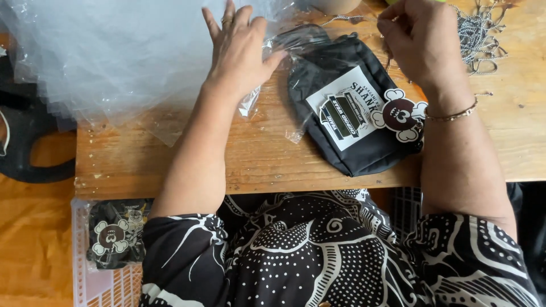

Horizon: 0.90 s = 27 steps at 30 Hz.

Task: The person places a printed paper insert and a small tag into a black drawstring bag, then smooths the contents. They then place the bag into a clear plastic bag and smooth it out.

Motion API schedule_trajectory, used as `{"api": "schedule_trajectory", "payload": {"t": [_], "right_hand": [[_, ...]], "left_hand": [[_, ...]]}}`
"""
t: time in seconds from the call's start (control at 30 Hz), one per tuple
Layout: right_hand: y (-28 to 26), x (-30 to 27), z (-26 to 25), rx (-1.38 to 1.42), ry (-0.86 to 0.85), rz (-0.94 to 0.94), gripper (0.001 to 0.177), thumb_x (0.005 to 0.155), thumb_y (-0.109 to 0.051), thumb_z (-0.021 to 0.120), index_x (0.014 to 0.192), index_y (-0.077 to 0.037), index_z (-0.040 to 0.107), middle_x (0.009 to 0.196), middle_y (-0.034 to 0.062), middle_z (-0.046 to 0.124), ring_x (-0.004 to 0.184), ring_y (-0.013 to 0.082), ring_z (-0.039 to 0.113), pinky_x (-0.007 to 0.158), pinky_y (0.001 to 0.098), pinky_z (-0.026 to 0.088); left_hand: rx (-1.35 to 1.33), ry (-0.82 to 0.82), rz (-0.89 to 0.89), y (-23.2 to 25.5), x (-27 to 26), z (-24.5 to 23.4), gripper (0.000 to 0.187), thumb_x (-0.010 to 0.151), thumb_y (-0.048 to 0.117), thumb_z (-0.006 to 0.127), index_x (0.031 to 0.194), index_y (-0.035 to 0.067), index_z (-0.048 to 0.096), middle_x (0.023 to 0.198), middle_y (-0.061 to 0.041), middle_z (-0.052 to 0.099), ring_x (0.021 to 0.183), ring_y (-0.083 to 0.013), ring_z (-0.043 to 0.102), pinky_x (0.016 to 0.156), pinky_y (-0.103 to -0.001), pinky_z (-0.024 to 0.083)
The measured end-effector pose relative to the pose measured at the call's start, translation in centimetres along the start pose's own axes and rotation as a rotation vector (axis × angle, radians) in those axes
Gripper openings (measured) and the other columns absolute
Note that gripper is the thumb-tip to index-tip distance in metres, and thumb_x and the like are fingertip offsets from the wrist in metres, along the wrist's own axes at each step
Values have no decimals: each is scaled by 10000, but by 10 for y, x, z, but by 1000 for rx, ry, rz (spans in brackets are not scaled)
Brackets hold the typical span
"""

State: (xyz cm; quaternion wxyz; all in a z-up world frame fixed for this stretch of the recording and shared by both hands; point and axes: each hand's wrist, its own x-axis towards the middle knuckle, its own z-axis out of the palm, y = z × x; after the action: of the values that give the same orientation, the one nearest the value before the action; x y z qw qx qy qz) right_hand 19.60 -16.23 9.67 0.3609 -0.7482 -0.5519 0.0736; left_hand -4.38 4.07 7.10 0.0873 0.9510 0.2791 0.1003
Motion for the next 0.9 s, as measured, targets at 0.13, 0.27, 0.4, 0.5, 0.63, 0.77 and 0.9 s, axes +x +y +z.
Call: {"api": "schedule_trajectory", "payload": {"t": [0.13,0.27,0.4,0.5,0.63,0.77,0.9], "right_hand": [[-11,0,7,186,-99,58,180,1073,89,667,1240,59,605,807,108,653,628,139,644,563,257,542],[-36,-3,-7,223,-170,-106,243,1008,222,610,1224,124,559,827,184,680,688,205,689,609,314,584],[-19,-2,-27,-77,-268,-95,526,1057,-159,722,1475,111,552,1128,253,658,945,342,669,773,425,556],[-37,3,-27,-344,-392,139,599,1030,-389,736,1385,80,620,1135,279,712,919,418,702,720,516,574],[-31,-2,-19,-471,-483,203,792,787,-494,866,1354,12,643,1270,240,653,1075,406,636,880,537,519],[-37,-14,-32,-453,-495,232,767,834,-517,799,1375,2,631,1324,201,667,1109,396,643,883,537,502],[-7,-51,-43,-488,-476,189,668,848,-437,797,1357,-22,674,1242,200,686,997,380,690,866,497,551]], "left_hand": [[1,330,201,20,-5,18,203,970,297,783,920,105,740,1179,-119,700,1298,-421,517,1199,-696,30],[98,381,180,34,-7,17,115,943,193,716,883,102,751,917,-110,718,1025,-360,644,909,-484,388],[-119,348,139,16,5,35,150,1026,138,630,957,7,655,843,-106,642,671,-181,607,592,-319,565],[-180,339,155,11,4,34,168,1017,169,656,937,36,592,846,-103,621,676,-206,606,572,-343,545],[-272,417,188,7,4,34,220,1017,169,633,843,73,538,801,-101,610,610,-267,600,479,-402,483],[-309,450,187,6,5,35,213,1011,172,632,848,78,532,803,-101,621,624,-285,616,498,-420,488],[-252,446,202,0,7,45,222,998,177,674,831,97,553,762,-56,615,606,-198,600,475,-336,506]]}}
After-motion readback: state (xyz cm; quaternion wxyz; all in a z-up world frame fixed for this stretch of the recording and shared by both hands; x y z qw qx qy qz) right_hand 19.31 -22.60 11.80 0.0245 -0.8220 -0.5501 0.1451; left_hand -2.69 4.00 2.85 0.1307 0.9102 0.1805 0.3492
